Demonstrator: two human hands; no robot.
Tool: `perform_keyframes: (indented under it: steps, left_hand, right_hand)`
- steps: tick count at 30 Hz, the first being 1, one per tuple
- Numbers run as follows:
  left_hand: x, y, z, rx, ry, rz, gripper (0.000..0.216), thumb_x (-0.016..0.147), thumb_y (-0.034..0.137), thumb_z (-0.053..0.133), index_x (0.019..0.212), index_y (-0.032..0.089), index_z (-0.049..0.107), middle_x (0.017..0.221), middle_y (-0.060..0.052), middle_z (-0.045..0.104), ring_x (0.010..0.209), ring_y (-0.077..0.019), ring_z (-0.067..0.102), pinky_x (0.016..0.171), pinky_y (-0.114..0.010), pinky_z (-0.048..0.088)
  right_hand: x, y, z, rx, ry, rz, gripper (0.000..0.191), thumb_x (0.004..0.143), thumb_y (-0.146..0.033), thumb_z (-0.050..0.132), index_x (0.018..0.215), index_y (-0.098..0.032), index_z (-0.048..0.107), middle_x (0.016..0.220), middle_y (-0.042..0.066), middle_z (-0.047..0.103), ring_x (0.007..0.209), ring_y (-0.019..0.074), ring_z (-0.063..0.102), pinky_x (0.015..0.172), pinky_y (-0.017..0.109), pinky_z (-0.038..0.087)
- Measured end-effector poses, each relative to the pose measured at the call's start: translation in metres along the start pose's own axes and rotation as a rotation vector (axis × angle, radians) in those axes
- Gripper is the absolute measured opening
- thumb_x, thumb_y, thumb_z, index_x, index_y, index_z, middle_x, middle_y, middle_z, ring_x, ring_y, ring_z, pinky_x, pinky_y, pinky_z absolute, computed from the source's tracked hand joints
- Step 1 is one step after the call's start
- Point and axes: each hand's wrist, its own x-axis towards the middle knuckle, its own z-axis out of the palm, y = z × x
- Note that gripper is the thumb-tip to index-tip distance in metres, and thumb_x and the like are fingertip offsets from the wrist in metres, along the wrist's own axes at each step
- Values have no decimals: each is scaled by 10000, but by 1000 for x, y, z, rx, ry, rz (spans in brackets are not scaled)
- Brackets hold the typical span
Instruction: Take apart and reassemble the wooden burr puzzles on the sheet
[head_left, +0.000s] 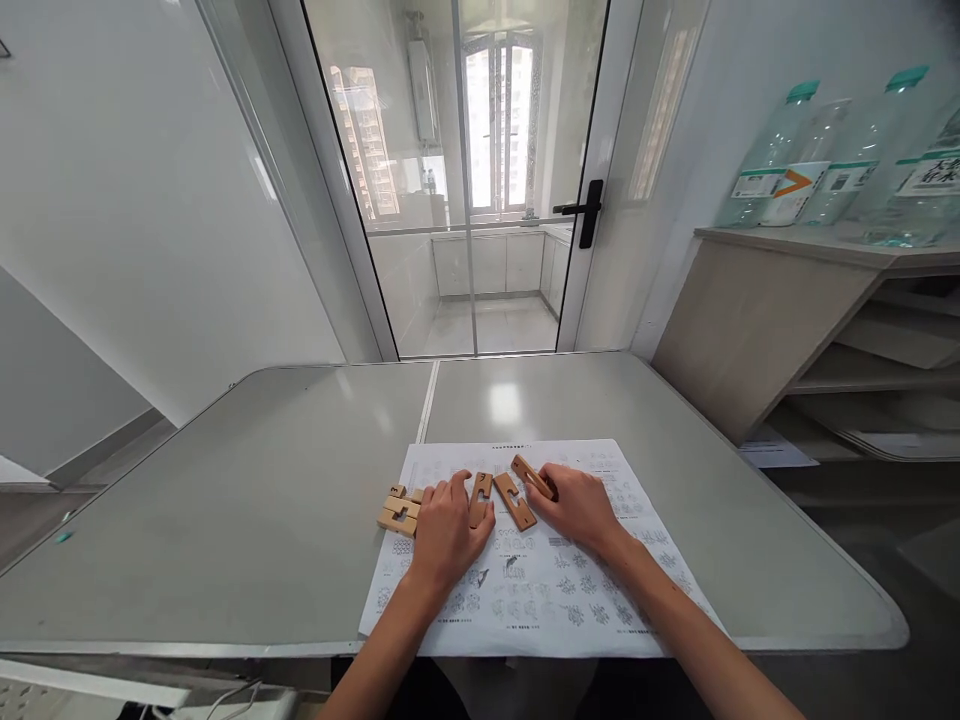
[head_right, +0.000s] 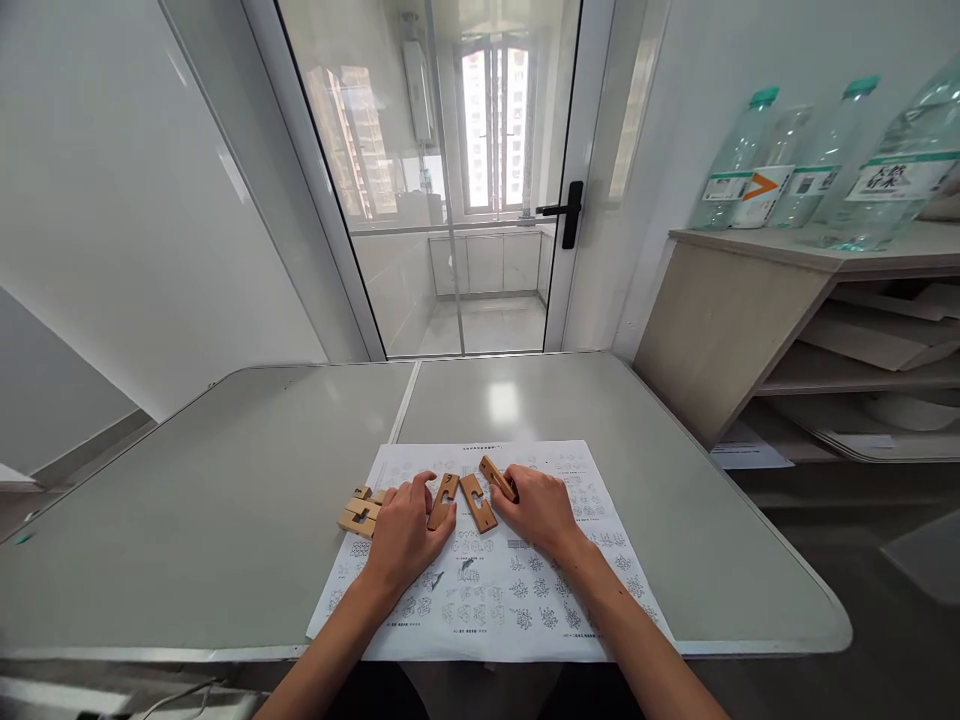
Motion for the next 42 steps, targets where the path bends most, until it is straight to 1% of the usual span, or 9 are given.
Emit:
perform_keyframes:
  steps: [3, 8, 16, 22, 28, 31, 37, 40, 42]
  left_hand:
    - [1, -1, 1, 3, 8, -6, 332, 910, 349, 624, 1186, 180, 550, 815, -45, 680, 784, -277, 675, 808, -420, 461]
    - [2, -2, 1, -12, -44, -26, 257, 922, 382, 624, 1064, 184, 542, 790, -34, 660, 765, -271, 672, 789, -414, 467]
    - [1, -4, 3, -58, -26, 2, 236, 968, 359, 578, 1123, 187, 533, 930, -73, 674, 852, -279, 678, 779, -407, 499]
    - [2, -7, 7, -106, -1, 22, 254, 963, 354, 601, 1147, 189, 541, 949, -76, 678, 873, -280, 689, 813, -424, 519]
    - [2, -6, 4, -148, -60, 16, 211, 978, 344, 578, 1115, 184, 574, 979, -97, 700, 896, -287, 675, 809, -429, 511]
    - [2, -3, 1, -140, -98, 24, 169, 1002, 301, 523, 1099, 187, 604, 985, -103, 720, 883, -287, 666, 813, -432, 496]
    - [5, 1, -2, -171, -120, 38, 231, 1051, 315, 439, 1085, 205, 639, 978, -96, 736, 876, -275, 666, 821, -411, 470]
    - [5, 2, -4, -187, -114, 22, 259, 1063, 330, 416, 1036, 205, 642, 934, -89, 741, 816, -267, 661, 780, -388, 464]
    - [5, 2, -6, -206, -121, 2, 274, 1071, 341, 398, 1039, 207, 634, 896, -78, 742, 773, -262, 653, 738, -368, 459]
  right_hand:
    - [1, 2, 1, 3, 1, -12, 310, 945, -394, 542, 693, -227, 475, 630, -13, 607, 537, 145, 489, 557, 265, 254]
    - [1, 3, 0, 34, 0, -34, 320, 980, -422, 510, 722, -235, 476, 608, -20, 580, 532, 153, 502, 553, 261, 279]
    - [0, 1, -2, 117, 9, -48, 307, 1014, -449, 476, 787, -243, 468, 615, -32, 576, 522, 151, 510, 555, 252, 342]
    - [0, 0, -3, 201, 29, -64, 325, 1015, -472, 487, 784, -244, 491, 593, -42, 551, 504, 143, 468, 546, 258, 343]
    - [-1, -2, -6, 242, 24, -59, 335, 1015, -488, 485, 793, -240, 514, 605, -37, 561, 512, 144, 471, 547, 261, 340]
    - [-1, -3, -8, 249, 28, -53, 338, 1024, -490, 474, 805, -238, 526, 619, -32, 570, 524, 146, 478, 561, 266, 347]
    - [-1, -4, -9, 250, 24, -41, 370, 1028, -528, 436, 820, -238, 534, 617, -22, 569, 524, 156, 488, 565, 275, 359]
    - [-1, -4, -10, 269, 24, -40, 358, 1042, -519, 413, 861, -237, 540, 626, -22, 573, 520, 158, 487, 565, 275, 358]
    - [-1, -5, -11, 286, 23, -37, 352, 1055, -510, 390, 884, -239, 537, 616, -31, 560, 507, 159, 485, 555, 271, 351]
